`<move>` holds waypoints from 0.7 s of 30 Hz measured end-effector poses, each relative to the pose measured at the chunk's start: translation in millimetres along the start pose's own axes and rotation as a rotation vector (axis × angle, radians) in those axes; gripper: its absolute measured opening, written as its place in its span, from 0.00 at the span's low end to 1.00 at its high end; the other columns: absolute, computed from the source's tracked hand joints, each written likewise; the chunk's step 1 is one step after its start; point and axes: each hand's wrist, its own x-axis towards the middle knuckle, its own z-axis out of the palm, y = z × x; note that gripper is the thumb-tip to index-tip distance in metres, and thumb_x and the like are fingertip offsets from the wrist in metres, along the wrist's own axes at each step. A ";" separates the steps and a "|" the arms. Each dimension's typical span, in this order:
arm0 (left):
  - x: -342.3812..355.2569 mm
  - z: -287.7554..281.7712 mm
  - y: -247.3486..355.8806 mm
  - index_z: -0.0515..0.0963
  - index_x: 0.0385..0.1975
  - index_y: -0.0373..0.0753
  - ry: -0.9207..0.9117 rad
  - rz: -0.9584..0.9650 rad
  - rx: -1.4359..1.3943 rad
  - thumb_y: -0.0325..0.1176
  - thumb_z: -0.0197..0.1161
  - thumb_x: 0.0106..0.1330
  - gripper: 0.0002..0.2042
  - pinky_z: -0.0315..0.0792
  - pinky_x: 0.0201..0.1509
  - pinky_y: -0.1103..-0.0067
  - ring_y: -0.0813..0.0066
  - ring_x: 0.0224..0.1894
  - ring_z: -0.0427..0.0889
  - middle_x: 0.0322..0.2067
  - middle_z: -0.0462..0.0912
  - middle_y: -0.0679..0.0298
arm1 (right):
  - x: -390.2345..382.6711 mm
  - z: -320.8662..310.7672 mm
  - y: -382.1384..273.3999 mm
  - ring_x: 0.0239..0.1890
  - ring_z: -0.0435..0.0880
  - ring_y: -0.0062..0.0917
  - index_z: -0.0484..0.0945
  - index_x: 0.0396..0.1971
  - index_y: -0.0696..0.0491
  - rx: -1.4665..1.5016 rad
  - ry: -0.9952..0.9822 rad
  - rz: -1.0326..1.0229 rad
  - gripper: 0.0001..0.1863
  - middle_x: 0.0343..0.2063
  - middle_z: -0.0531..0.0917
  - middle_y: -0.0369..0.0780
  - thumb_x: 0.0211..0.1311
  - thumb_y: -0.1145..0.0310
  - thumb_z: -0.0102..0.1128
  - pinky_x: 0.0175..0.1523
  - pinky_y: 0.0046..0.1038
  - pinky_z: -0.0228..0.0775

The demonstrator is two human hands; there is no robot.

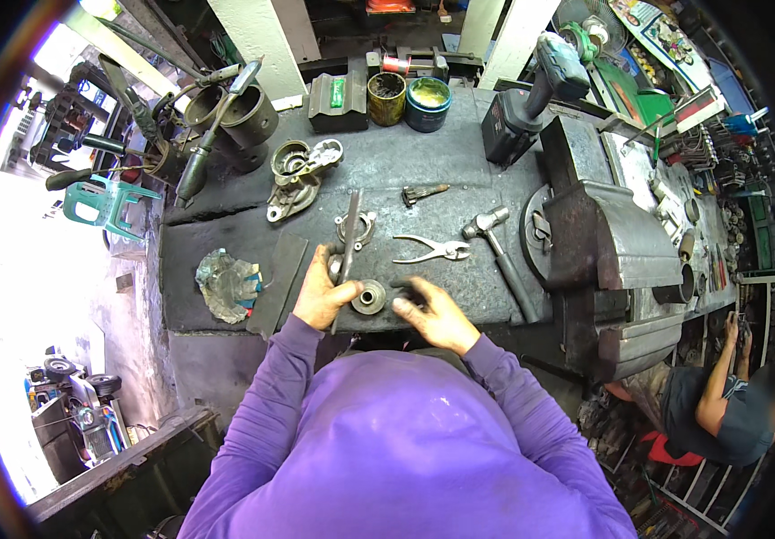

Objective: The person uses pliers to remove a retaining ring from a cylindrical gear, then hammers the gear with a metal block to adjust or seat it. They repeatedly inspect the gear and use a hammer and block to tap it into place on the workbench.

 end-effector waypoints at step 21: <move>45.8 42.7 -16.6 0.76 0.58 0.35 0.210 0.076 0.375 0.31 0.58 0.77 0.14 0.82 0.39 0.69 0.65 0.38 0.89 0.40 0.86 0.54 | 18.0 -51.9 24.7 0.38 0.88 0.26 0.79 0.55 0.56 0.538 0.368 0.330 0.14 0.42 0.88 0.38 0.79 0.63 0.59 0.35 0.29 0.81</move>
